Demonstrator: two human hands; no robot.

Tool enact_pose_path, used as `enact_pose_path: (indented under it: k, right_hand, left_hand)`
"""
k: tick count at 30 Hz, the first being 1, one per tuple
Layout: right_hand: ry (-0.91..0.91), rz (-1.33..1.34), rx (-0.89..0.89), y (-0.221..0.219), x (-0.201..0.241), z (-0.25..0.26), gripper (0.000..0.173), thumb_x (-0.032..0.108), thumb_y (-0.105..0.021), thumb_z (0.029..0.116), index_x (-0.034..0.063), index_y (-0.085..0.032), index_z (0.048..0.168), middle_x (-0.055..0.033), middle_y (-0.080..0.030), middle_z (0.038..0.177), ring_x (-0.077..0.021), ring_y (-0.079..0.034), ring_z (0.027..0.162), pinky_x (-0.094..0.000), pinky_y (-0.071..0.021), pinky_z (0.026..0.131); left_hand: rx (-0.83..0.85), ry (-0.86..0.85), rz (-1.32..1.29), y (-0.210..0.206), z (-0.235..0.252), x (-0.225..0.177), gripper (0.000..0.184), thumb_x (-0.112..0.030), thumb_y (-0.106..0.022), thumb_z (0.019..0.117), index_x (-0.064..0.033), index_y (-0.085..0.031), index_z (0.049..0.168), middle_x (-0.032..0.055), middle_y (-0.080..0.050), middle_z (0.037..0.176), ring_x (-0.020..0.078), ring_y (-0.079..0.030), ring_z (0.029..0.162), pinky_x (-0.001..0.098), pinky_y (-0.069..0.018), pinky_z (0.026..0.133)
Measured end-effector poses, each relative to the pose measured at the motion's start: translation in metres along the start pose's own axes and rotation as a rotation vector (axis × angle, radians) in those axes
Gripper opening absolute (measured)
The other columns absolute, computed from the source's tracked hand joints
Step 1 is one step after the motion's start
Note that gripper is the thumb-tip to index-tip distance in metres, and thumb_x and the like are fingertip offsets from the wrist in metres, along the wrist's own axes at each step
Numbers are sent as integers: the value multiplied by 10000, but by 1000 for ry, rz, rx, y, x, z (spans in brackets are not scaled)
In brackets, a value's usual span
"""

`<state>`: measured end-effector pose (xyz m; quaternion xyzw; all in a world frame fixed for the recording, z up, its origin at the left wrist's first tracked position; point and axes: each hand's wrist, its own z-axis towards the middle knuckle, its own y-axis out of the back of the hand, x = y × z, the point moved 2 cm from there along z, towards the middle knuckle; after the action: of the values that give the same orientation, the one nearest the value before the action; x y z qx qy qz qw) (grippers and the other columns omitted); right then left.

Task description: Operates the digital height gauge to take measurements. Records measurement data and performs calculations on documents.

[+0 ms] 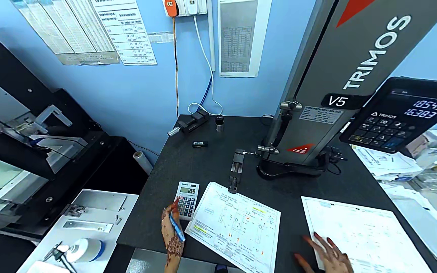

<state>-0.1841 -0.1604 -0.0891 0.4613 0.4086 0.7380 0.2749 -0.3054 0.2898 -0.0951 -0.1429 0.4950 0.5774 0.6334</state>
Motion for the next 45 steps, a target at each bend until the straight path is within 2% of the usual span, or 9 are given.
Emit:
enact_pose_path:
  k: [6,9,12,14,16,20,24,31,45]
  right_hand:
    - [232,161,179,-55,116,20,419,418,-625,981,176,-704,1314,-192,-531,1501,-463,-391,1450,-718,-183,1177]
    - [310,196,243,-87,132,22,442,428,-570,1019,192,-654,1382,-169,-483,1551,-398,-369,1485,-670,-217,1198]
    - [268,105,280,-101,141,15,509,514,-495,1031,251,-586,1458,-148,-414,1604,-381,-321,1514,-664,-186,1206]
    - [212,42,287,-100,149,10,535,542,-472,1029,263,-565,1476,-147,-407,1609,-382,-328,1510,-666,-203,1194]
    - [157,-2,321,-94,158,6,552,555,-460,1026,261,-558,1483,-148,-424,1598,-396,-356,1493,-686,-235,1159]
    - [133,-72,366,-84,161,0,574,588,-444,1017,272,-556,1482,-143,-477,1563,-423,-428,1441,-709,-330,1071]
    - [150,-99,349,-84,151,-11,568,612,-435,1015,304,-557,1476,-113,-511,1541,-391,-471,1414,-670,-374,1036]
    - [136,-113,349,-79,150,-13,534,583,-436,1026,319,-558,1473,-97,-511,1544,-373,-483,1408,-643,-390,1030]
    - [145,-113,306,-82,151,-11,493,536,-462,1030,300,-594,1443,-115,-542,1513,-393,-506,1382,-635,-414,1013]
  left_hand:
    - [139,51,-33,42,7,-8,510,-10,-318,974,166,-407,1444,309,-581,1374,357,-636,1156,462,-507,994]
    - [223,233,-202,78,22,-17,564,-68,-270,1042,71,-186,1582,273,-495,1473,211,-709,948,362,-596,765]
    - [300,327,-139,107,46,-11,632,-51,-308,1033,-3,-87,1623,254,-334,1601,218,-705,1017,367,-602,796]
    - [329,231,46,120,57,-5,546,-44,-432,1034,113,-284,1536,320,-466,1486,290,-700,1058,417,-585,899]
    - [351,121,112,120,54,1,356,-107,-419,1056,175,-507,1255,284,-672,1141,303,-710,933,462,-582,872]
    - [481,140,-92,79,21,-15,536,-252,-265,1111,151,-618,1082,132,-714,881,153,-676,766,359,-583,762]
    - [577,260,-319,18,-21,-29,383,-147,-358,1060,56,-682,1055,50,-675,879,56,-612,667,233,-552,626]
    - [593,292,-149,-15,-28,-15,217,-130,-686,843,31,-671,988,74,-717,796,121,-690,599,298,-598,547]
    - [536,174,36,-15,-29,-19,273,-227,-709,788,13,-711,917,68,-704,749,134,-676,666,315,-562,641]
